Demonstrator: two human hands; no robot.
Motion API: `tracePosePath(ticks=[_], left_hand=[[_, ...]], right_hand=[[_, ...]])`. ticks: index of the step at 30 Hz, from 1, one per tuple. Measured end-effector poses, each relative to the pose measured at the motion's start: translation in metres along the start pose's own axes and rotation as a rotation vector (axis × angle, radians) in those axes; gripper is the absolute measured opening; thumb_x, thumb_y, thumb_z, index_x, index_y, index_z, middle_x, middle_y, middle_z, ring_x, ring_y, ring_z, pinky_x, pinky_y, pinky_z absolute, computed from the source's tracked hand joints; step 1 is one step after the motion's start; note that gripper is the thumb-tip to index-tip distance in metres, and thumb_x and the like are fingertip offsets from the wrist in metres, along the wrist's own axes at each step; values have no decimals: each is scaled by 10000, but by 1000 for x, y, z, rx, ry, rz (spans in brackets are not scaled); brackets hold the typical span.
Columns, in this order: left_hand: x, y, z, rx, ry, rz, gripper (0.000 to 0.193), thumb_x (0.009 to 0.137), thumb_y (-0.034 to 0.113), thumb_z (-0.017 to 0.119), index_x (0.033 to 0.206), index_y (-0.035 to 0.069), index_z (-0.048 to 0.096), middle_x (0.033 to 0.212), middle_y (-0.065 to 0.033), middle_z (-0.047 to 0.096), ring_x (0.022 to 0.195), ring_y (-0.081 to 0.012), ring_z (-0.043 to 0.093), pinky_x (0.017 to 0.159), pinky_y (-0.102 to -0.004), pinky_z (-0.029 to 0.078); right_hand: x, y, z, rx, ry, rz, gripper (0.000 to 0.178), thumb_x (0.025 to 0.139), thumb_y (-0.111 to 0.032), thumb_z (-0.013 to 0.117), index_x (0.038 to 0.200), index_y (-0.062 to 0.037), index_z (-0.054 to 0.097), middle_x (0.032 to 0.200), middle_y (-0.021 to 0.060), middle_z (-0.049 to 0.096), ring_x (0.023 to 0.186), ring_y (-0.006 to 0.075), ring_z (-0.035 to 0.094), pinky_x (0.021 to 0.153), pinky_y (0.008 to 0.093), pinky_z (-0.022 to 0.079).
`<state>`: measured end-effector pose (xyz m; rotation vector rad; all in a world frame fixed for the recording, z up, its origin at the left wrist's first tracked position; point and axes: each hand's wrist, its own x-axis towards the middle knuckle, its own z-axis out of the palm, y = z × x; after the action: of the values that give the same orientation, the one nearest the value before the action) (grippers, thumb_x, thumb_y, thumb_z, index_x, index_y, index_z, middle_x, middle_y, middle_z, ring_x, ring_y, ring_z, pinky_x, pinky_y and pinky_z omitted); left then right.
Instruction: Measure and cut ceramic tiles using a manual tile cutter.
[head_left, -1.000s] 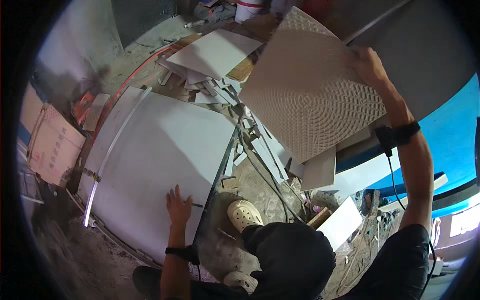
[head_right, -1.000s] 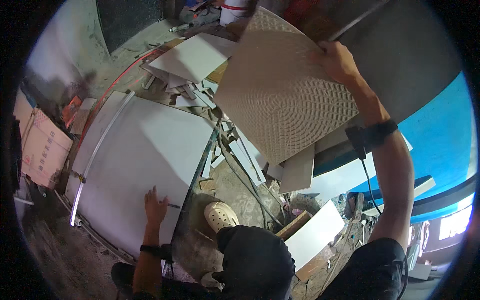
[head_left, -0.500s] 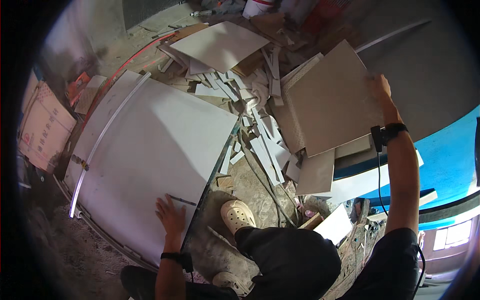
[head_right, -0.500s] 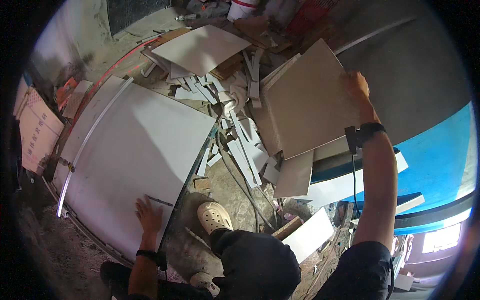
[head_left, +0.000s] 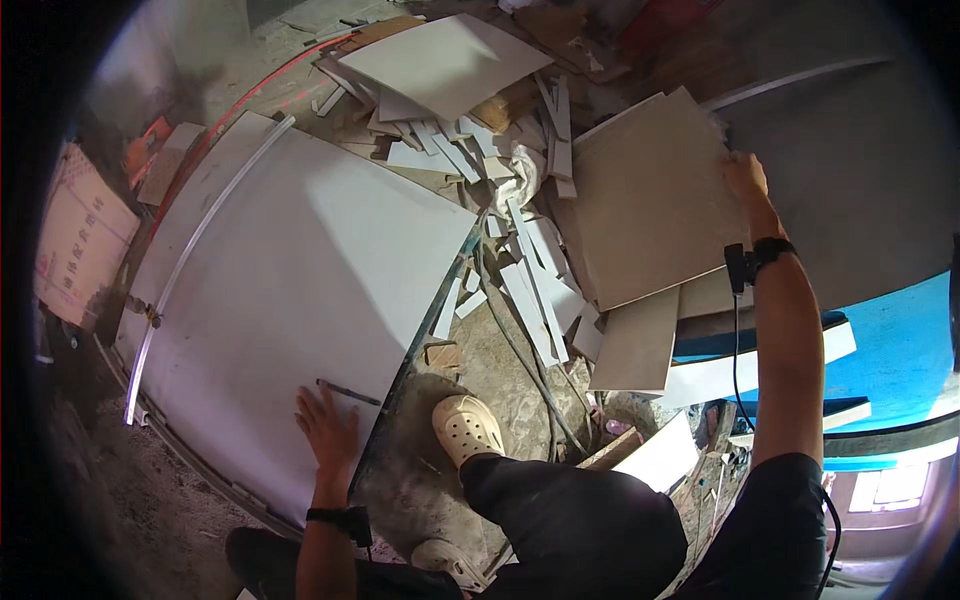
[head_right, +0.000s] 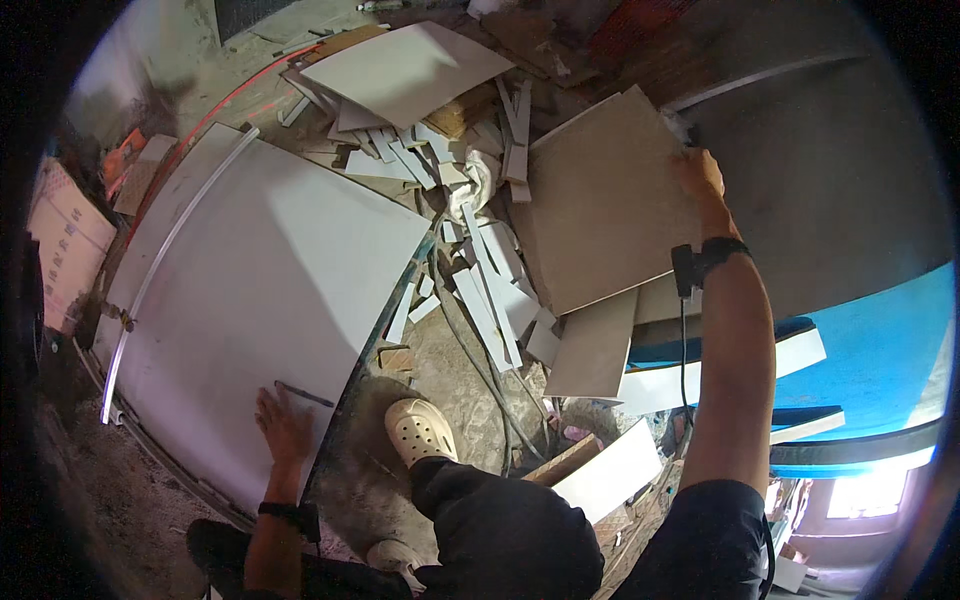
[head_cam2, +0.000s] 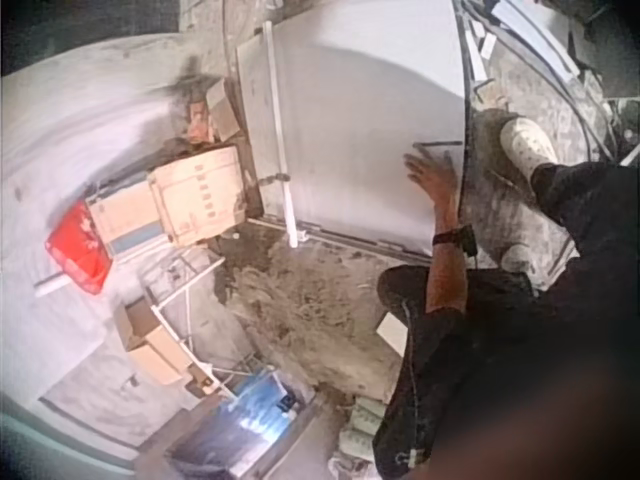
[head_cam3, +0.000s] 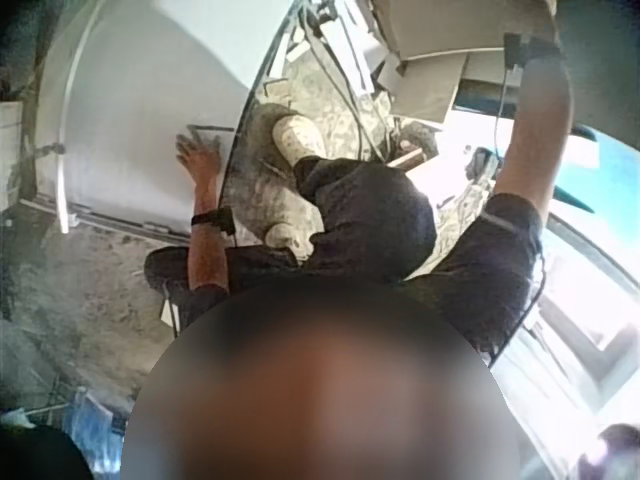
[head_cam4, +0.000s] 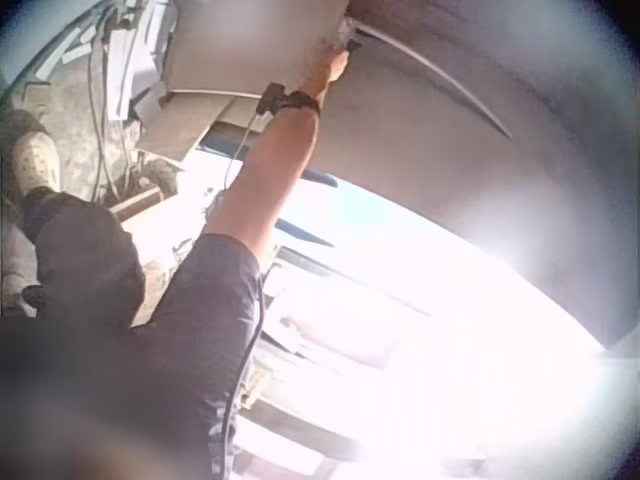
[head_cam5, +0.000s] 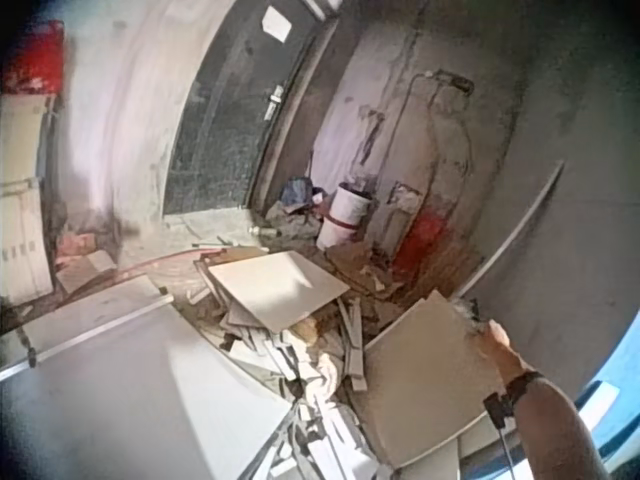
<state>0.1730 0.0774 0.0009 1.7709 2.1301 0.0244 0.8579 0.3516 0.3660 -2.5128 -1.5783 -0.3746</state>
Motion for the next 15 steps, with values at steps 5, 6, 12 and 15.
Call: tracePosePath(ticks=[5,6,12,15], left_hand=[[0,-1,3,18,22,18,865,886,390,652,1558,70,210,1577,-320,136,1460,-488,152,1167,-597,161],[-1,-1,4,29,31,24,867,884,388,654,1558,69,211,1577,-320,136,1458,-491,153,1166,-598,164],[-1,1,2,20,69,43,861,870,360,680,1545,56,239,1564,-333,152,1446,-494,180,1160,-610,171],[-2,3,-3,-26,51,28,863,862,355,692,1537,45,252,1556,-339,167,1439,-495,196,1159,-615,169]], right_hand=[[14,10,31,1,-29,-48,505,808,-466,664,1001,0,703,962,232,704,965,380,688,798,477,512],[16,11,36,20,-29,-59,517,809,-471,666,1010,4,700,970,236,702,971,385,684,798,476,511],[12,2,55,29,-29,-25,500,827,-434,675,1130,-37,700,1019,218,713,975,345,693,848,433,517],[3,-3,61,54,-55,-46,505,834,-449,665,1086,-13,694,1011,218,711,958,379,684,820,459,516]])
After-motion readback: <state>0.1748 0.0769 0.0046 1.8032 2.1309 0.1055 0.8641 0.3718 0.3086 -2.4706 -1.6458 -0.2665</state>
